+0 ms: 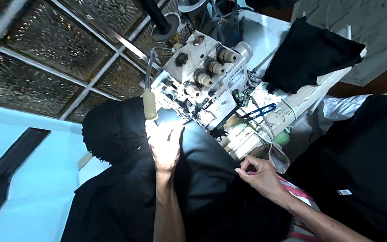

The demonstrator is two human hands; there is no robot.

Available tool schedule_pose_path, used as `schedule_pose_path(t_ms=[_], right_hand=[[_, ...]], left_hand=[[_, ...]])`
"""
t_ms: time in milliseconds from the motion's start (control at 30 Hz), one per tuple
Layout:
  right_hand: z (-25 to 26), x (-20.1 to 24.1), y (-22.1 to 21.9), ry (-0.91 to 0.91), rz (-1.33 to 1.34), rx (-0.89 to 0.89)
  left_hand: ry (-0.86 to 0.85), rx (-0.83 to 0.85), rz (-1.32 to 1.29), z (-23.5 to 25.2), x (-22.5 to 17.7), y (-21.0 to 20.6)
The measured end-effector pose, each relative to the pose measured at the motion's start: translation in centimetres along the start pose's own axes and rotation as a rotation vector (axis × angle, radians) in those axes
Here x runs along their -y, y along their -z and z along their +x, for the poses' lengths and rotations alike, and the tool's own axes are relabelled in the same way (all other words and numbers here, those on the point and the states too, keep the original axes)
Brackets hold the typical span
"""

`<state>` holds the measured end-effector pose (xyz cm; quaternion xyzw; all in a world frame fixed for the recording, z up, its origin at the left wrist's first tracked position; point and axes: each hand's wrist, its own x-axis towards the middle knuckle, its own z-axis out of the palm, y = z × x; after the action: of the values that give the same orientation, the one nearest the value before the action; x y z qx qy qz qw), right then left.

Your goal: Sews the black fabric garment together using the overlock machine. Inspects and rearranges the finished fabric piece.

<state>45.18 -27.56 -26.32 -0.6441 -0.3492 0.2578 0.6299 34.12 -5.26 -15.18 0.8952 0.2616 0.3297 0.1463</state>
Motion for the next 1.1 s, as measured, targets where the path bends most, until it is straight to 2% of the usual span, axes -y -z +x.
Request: schedule_pose_path(t_ms=[167, 367, 467, 633, 867, 1100], right_hand=[[0.2, 0.9, 0.6, -0.088, -0.013, 0.037], [-0.2, 1.4, 0.9, -0.002, -0.119, 0.060], [-1.0, 1.2, 1.2, 0.052, -0.113, 0.077], [-2.8, 0.9, 1.6, 0.067, -0.103, 0.113], [-1.7, 1.5, 0.7, 0.117, -0.107, 0.022], [-1.2, 2.1, 0.5, 0.118, -0.085, 0.036]], left_hand=[[-0.045, 0.036, 0.068, 0.2, 0.8, -0.8], [-0.033, -0.013, 0.059, 0.0, 1.0, -1.4], [-0.009, -0.004, -0.021, -0.4, 0.9, -1.3], [-0.102, 0.056, -0.196, -1.9, 0.4, -1.1], [-0.076, 0.028, -0.022, -0.5, 0.6, -1.5], [-0.041, -0.027, 0.096, -0.3, 0.1, -1.8]])
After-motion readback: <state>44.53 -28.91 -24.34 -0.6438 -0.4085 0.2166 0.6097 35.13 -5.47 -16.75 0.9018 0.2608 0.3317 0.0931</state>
